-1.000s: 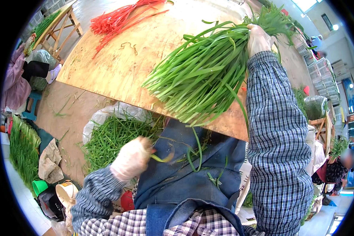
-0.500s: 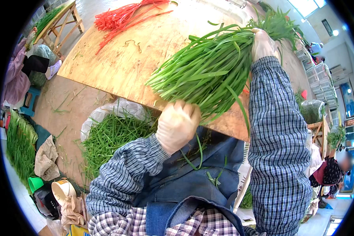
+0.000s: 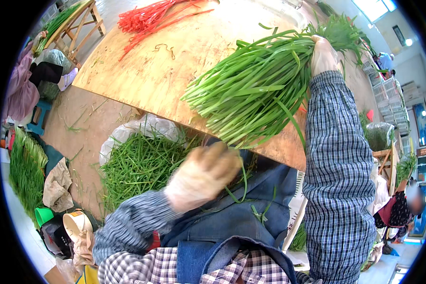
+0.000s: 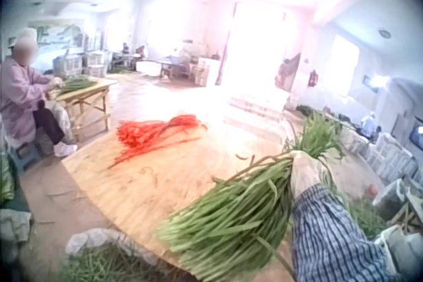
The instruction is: The person sorts through green chives, gathers them into a bundle by hand, ties the bundle with a red string, and places it into a white plastic crate.
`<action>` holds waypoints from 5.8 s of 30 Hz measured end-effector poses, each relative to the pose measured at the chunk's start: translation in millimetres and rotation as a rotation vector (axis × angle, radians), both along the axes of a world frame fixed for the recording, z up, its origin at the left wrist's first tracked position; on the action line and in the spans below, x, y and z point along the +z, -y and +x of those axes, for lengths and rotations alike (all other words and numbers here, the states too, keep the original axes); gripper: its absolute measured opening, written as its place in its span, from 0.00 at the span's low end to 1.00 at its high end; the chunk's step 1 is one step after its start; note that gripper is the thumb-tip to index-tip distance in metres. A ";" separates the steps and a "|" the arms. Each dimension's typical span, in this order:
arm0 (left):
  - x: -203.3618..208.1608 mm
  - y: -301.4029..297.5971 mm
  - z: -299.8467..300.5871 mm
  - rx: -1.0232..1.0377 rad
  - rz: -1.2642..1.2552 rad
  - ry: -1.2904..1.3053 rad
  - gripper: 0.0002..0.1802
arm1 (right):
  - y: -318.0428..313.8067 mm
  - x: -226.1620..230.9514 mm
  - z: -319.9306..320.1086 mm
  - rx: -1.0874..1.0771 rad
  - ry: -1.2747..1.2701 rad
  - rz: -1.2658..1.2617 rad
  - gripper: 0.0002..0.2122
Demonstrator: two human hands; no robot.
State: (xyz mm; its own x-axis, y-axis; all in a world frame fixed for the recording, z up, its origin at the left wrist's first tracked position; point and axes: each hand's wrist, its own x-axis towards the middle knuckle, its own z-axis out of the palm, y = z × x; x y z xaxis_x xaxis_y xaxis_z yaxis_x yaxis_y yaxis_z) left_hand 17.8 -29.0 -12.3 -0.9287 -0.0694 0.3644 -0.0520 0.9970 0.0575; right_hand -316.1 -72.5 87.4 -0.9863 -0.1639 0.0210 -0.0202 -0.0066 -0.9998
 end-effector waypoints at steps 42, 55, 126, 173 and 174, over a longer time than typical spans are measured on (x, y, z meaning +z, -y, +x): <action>-8.2 50.4 -49.2 0.390 -0.009 -0.035 0.13 | -15.9 4.1 0.1 0.056 0.099 0.004 0.12; -1.8 41.7 102.1 0.335 0.371 0.502 0.05 | -25.7 -5.5 -18.6 0.298 0.228 -0.171 0.09; 21.1 17.5 -39.5 0.155 1.967 -0.855 0.15 | -83.1 7.6 17.3 0.330 0.251 -0.315 0.08; 24.8 -18.3 -14.7 0.037 2.140 -0.735 0.16 | -105.0 4.6 31.8 0.368 0.324 -0.459 0.06; 20.8 -17.9 -8.9 0.015 2.093 -0.702 0.16 | -104.1 1.1 29.3 0.395 0.315 -0.468 0.06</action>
State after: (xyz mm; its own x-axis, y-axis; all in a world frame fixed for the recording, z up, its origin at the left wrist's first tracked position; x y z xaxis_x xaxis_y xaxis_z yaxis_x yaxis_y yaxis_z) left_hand 8.8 -11.1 8.6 -0.7152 -0.6976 -0.0420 0.4454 -0.5014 0.7418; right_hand -286.8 31.6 88.5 -0.8253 -0.5558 -0.1004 0.3635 -0.3865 -0.8476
